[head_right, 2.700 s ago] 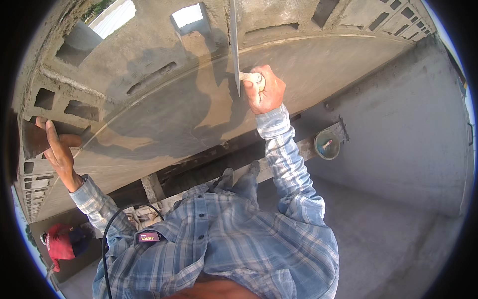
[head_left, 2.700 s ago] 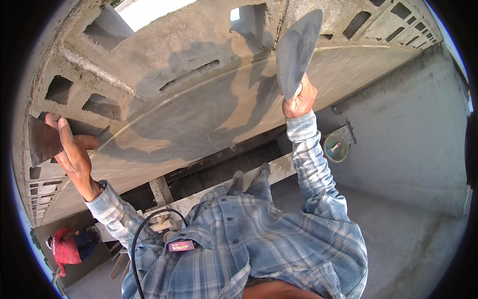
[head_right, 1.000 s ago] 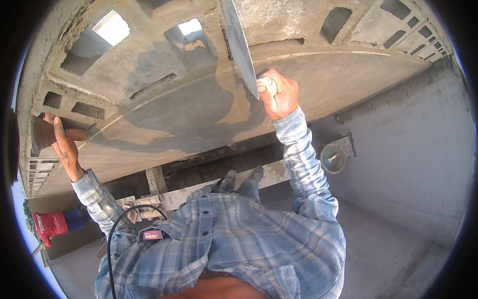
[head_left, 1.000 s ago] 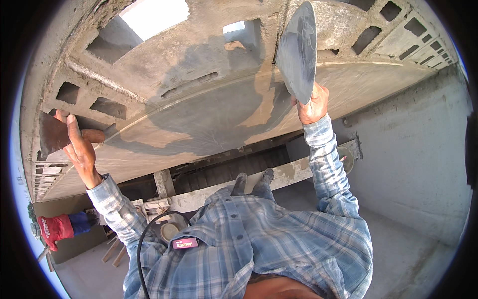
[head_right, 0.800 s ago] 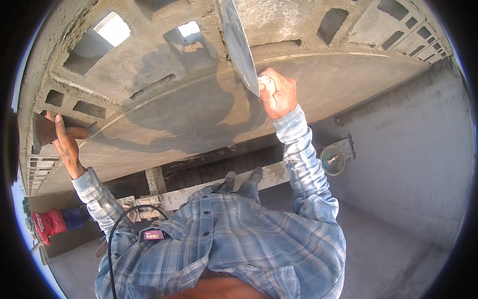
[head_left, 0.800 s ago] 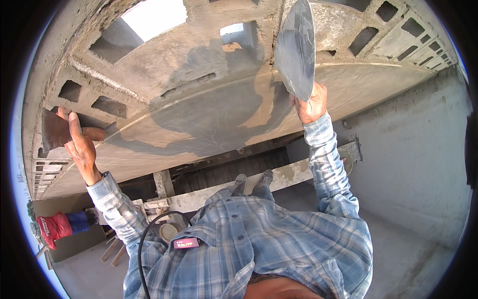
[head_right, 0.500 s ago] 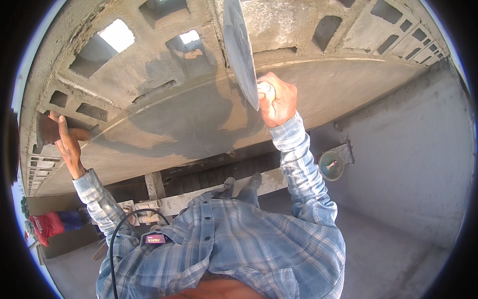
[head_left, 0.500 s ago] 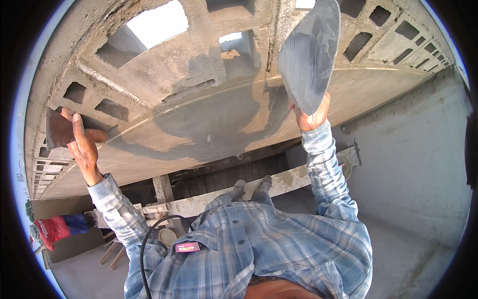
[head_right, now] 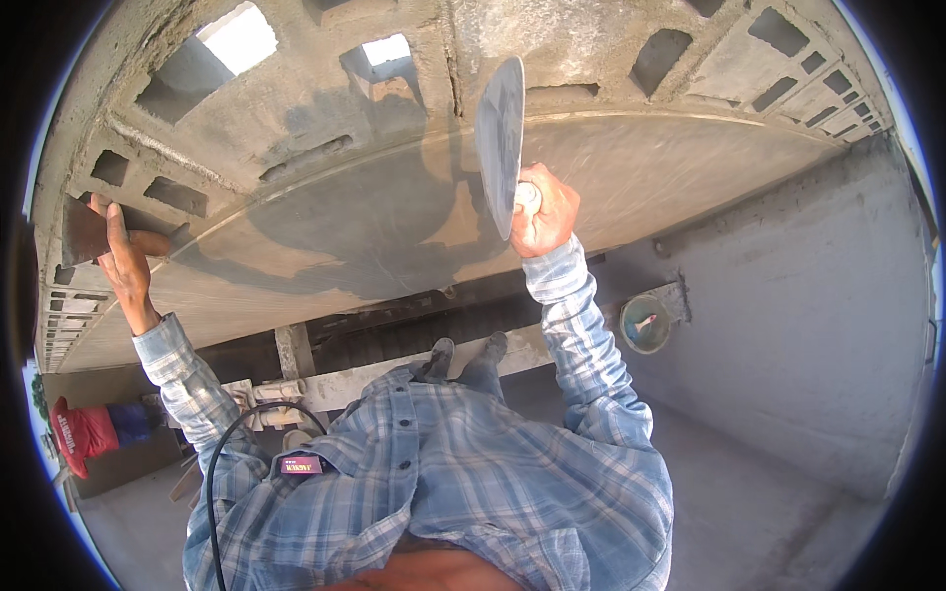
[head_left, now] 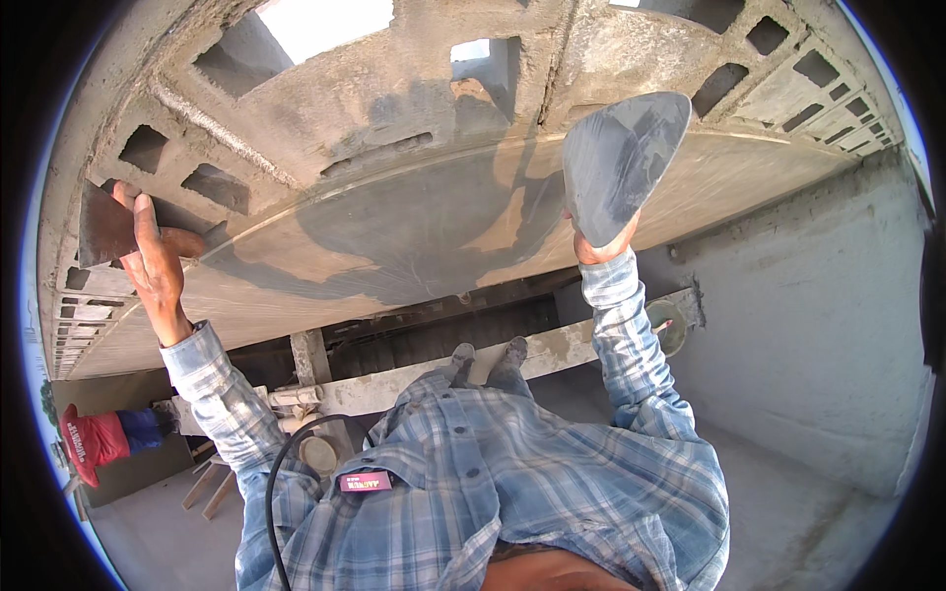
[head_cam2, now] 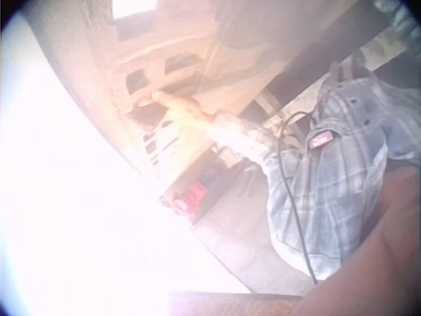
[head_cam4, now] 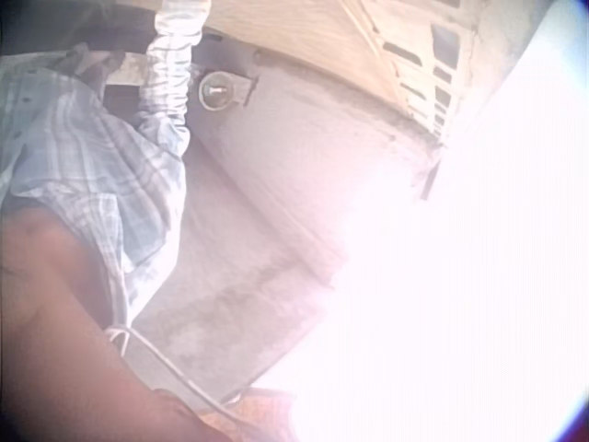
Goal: The person applies cement to a curved concrete structure using a trowel and a float. They repeatedly scoop cement and smooth the surface along the curved wall, working methodically from one section to the next.
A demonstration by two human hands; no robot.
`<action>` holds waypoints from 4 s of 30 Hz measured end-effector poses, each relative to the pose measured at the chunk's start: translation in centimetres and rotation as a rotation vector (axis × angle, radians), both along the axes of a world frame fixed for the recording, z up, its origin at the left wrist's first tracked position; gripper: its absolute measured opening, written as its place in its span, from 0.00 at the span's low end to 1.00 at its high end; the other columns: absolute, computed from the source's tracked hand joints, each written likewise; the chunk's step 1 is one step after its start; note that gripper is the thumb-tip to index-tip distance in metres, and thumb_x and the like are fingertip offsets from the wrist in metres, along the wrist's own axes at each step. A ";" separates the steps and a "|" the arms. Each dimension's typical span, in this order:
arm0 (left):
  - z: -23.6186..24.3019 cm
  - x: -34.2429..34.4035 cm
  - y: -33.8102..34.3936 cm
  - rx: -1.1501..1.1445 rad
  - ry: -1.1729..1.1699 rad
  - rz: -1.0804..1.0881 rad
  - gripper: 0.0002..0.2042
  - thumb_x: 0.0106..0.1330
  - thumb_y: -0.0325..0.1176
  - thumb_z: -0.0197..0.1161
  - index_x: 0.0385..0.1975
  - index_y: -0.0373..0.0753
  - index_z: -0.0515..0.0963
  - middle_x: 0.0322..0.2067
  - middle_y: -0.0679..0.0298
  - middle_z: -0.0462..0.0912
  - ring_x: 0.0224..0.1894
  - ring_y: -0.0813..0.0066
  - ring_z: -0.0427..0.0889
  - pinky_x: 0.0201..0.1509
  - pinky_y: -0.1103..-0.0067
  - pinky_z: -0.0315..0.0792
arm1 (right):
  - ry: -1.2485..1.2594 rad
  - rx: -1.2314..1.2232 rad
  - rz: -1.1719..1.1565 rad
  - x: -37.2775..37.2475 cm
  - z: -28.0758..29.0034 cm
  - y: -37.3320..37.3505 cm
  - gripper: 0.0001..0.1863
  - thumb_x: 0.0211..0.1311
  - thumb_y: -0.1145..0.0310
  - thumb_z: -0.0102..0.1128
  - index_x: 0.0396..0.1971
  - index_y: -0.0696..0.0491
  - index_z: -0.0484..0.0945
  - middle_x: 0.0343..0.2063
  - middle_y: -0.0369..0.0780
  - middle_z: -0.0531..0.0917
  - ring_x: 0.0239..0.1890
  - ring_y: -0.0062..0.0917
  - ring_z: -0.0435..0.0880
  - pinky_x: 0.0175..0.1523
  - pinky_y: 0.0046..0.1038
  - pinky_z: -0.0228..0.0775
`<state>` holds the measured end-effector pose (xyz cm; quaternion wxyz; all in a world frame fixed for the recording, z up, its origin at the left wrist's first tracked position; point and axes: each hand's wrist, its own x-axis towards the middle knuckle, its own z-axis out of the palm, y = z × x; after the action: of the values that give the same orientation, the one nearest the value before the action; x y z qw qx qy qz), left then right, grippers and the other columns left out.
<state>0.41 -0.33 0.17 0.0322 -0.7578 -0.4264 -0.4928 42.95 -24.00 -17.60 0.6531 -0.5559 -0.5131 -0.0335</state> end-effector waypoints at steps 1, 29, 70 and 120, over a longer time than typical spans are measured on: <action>0.1 0.1 -0.1 0.002 -0.001 -0.003 0.26 0.72 0.39 0.49 0.61 0.23 0.65 0.63 0.43 0.67 0.65 0.52 0.65 0.69 0.68 0.53 | 0.042 0.003 0.002 -0.1 -0.9 0.2 0.21 0.66 0.52 0.57 0.30 0.59 0.76 0.21 0.42 0.76 0.22 0.29 0.76 0.29 0.27 0.68; 0.5 1.1 -0.9 0.026 0.027 0.024 0.29 0.71 0.42 0.48 0.63 0.23 0.62 0.19 0.59 0.80 0.36 0.73 0.70 0.56 0.79 0.61 | 0.163 0.061 0.022 -0.6 -1.7 2.0 0.22 0.64 0.51 0.61 0.31 0.59 0.77 0.23 0.41 0.79 0.22 0.28 0.78 0.29 0.26 0.70; 1.3 3.0 -2.6 -0.193 -0.123 -0.028 0.30 0.71 0.42 0.47 0.63 0.21 0.59 0.09 0.62 0.76 0.30 0.77 0.72 0.53 0.85 0.60 | -0.119 -0.153 -0.034 1.6 1.6 0.5 0.26 0.60 0.45 0.63 0.26 0.57 0.77 0.20 0.40 0.78 0.20 0.31 0.77 0.28 0.26 0.69; 0.5 2.4 -1.6 0.128 0.029 -0.171 0.17 0.69 0.34 0.56 0.53 0.31 0.73 0.51 0.52 0.73 0.56 0.57 0.65 0.61 0.67 0.59 | -0.029 -0.062 -0.188 -4.4 14.0 -1.2 0.19 0.70 0.53 0.55 0.32 0.56 0.76 0.18 0.41 0.74 0.20 0.30 0.74 0.29 0.27 0.67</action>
<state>2.80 -1.91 0.64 0.0448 -0.7949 -0.3272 -0.5089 38.55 -25.21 -3.61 0.6220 -0.6212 -0.4687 -0.0867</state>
